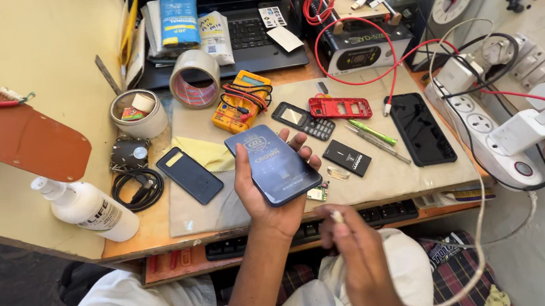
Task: The person disassembles a red mobile phone by removing the back cover, battery, and internal components using a metal prying tool. They then connect a charging cable to a separate smartphone.
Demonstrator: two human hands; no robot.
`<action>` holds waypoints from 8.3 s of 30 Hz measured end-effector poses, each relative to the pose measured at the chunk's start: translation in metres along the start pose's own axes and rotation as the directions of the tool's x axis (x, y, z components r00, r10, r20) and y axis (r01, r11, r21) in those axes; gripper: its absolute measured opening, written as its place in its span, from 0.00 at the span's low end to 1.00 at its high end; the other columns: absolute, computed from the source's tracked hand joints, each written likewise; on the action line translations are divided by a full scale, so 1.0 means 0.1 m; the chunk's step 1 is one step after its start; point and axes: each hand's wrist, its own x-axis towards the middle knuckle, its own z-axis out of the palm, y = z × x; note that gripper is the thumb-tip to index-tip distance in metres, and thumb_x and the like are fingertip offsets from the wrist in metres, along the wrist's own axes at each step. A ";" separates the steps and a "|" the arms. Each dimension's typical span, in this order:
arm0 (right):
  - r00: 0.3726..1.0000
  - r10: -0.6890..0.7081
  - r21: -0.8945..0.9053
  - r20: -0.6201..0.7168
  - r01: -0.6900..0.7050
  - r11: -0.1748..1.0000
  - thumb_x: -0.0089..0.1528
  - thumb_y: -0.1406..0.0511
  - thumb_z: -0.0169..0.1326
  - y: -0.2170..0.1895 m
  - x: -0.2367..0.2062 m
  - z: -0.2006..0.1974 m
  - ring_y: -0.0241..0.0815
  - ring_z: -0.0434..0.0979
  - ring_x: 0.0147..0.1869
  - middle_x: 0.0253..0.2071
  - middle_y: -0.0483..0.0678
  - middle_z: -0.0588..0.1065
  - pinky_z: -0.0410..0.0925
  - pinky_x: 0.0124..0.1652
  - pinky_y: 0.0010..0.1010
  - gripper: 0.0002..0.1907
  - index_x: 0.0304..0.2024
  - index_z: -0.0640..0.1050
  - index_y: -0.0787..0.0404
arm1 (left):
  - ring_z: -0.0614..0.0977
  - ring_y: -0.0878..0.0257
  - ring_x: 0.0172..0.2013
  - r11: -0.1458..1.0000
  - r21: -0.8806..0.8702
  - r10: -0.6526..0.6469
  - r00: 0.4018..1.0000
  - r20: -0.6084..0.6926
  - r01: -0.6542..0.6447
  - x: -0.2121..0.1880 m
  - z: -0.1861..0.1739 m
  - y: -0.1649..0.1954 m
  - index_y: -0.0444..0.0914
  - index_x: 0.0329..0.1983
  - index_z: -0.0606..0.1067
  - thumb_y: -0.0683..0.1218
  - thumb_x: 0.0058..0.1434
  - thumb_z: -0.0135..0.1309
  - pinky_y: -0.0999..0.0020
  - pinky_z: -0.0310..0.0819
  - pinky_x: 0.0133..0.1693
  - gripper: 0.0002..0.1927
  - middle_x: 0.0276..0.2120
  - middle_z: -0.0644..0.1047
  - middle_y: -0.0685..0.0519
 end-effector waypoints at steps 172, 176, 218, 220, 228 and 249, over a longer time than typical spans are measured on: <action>0.915 0.324 0.493 0.240 -0.403 0.771 0.64 0.67 0.57 0.67 0.04 0.33 0.38 0.77 0.30 0.30 0.52 0.79 0.72 0.32 0.31 0.10 0.41 0.79 0.70 | 0.81 0.46 0.52 0.977 0.149 -0.188 0.941 0.280 0.151 -0.20 -0.47 0.20 0.29 0.78 0.54 0.73 0.72 0.34 0.49 0.82 0.52 0.49 0.56 0.73 0.36; 0.914 0.333 0.495 0.232 -0.406 0.768 0.64 0.66 0.57 0.67 0.04 0.34 0.39 0.77 0.30 0.30 0.52 0.79 0.72 0.32 0.31 0.10 0.41 0.79 0.70 | 0.81 0.47 0.51 0.974 0.154 -0.203 0.937 0.285 0.164 -0.21 -0.47 0.20 0.28 0.78 0.55 0.73 0.72 0.34 0.50 0.82 0.51 0.50 0.56 0.73 0.36; 0.910 0.346 0.504 0.228 -0.414 0.758 0.63 0.67 0.58 0.81 0.02 0.35 0.39 0.78 0.31 0.30 0.53 0.80 0.72 0.33 0.32 0.09 0.41 0.80 0.69 | 0.80 0.46 0.52 0.973 0.152 -0.206 0.947 0.248 0.172 -0.24 -0.55 0.20 0.30 0.76 0.57 0.74 0.70 0.38 0.50 0.82 0.51 0.49 0.57 0.70 0.35; 0.910 0.343 0.483 0.233 -0.414 0.772 0.64 0.67 0.58 0.80 0.01 0.34 0.39 0.79 0.31 0.31 0.52 0.81 0.73 0.35 0.31 0.09 0.40 0.79 0.69 | 0.79 0.45 0.51 0.969 0.189 -0.203 0.952 0.228 0.161 -0.22 -0.54 0.20 0.32 0.76 0.57 0.74 0.69 0.38 0.49 0.82 0.49 0.48 0.57 0.70 0.34; 0.907 0.312 0.484 0.283 -0.416 0.770 0.66 0.66 0.58 0.77 -0.03 0.31 0.36 0.78 0.34 0.33 0.49 0.79 0.72 0.39 0.28 0.10 0.45 0.78 0.68 | 0.78 0.45 0.51 0.969 0.198 -0.194 0.947 0.256 0.145 -0.23 -0.48 0.19 0.26 0.75 0.59 0.73 0.73 0.38 0.47 0.81 0.50 0.49 0.56 0.70 0.33; 0.896 0.417 0.250 0.155 -0.443 0.861 0.63 0.67 0.56 0.93 -0.26 0.14 0.36 0.81 0.41 0.36 0.51 0.83 0.73 0.43 0.26 0.13 0.46 0.81 0.72 | 0.81 0.47 0.53 0.977 0.055 -0.213 0.921 0.327 0.207 -0.17 -0.51 0.21 0.29 0.77 0.57 0.75 0.70 0.38 0.49 0.80 0.55 0.51 0.58 0.73 0.38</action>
